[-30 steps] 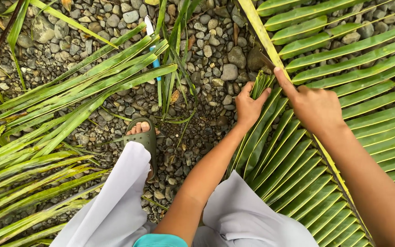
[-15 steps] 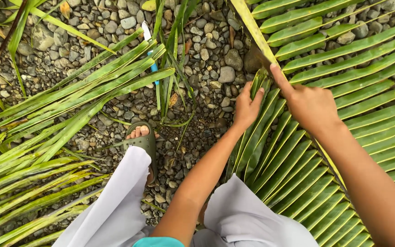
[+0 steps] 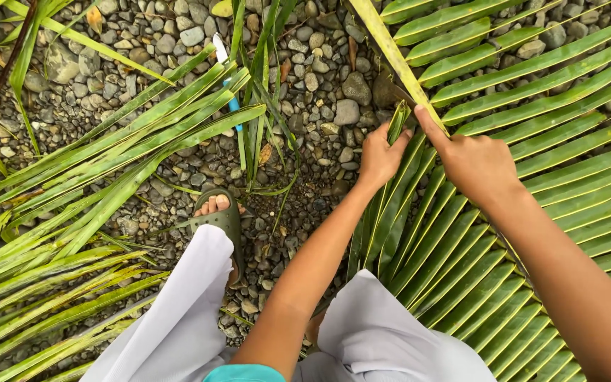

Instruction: Stripping leaflets from palm fronds using a knife and machete on a gravel surface.

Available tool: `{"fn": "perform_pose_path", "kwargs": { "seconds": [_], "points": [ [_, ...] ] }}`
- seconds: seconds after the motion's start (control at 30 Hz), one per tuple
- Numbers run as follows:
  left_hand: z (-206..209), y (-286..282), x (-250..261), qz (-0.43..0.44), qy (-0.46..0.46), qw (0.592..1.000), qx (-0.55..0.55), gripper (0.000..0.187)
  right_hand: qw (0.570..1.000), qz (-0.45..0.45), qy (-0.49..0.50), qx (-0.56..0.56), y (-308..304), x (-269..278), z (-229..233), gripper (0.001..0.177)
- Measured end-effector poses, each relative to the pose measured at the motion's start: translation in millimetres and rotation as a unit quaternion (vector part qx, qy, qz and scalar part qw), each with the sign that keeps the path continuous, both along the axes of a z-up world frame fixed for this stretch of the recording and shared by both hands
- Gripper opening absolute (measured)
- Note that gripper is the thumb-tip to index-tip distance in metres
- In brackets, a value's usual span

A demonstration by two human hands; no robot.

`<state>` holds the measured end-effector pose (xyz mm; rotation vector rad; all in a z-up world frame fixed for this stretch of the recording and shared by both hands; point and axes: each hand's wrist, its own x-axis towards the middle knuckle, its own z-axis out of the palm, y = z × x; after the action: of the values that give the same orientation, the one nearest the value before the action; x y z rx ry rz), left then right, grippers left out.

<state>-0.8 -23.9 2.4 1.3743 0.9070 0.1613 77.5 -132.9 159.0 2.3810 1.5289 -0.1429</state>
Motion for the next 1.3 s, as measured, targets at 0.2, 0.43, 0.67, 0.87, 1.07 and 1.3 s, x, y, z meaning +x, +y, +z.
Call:
{"fn": "perform_pose_path", "kwargs": {
  "seconds": [0.2, 0.43, 0.67, 0.87, 1.07, 1.3],
  "points": [
    [40, 2, -14, 0.037, -0.096, 0.994, 0.031, 0.011, 0.997, -0.006, 0.066, -0.044, 17, 6, -6, 0.076],
    [49, -2, -21, -0.058, -0.093, 0.993, 0.036, 0.025, 0.997, -0.035, 0.057, -0.025, -7, 9, 1, 0.072],
    [17, -31, -32, 0.003, -0.008, 0.992, 0.122, 0.041, 0.994, -0.036, 0.064, -0.078, -33, 3, -24, 0.103],
    [23, -36, -31, 0.028, -0.037, 0.996, 0.072, 0.021, 0.996, 0.025, 0.013, 0.082, -31, 5, -5, 0.097],
    [13, -37, -32, 0.045, -0.058, 0.997, 0.009, 0.015, 0.983, -0.006, 0.053, -0.176, 0, 8, -10, 0.101],
    [21, -40, -19, 0.01, 0.015, 0.987, 0.162, 0.043, 0.991, 0.003, 0.029, -0.13, -12, 10, -9, 0.102]
  ]
}}
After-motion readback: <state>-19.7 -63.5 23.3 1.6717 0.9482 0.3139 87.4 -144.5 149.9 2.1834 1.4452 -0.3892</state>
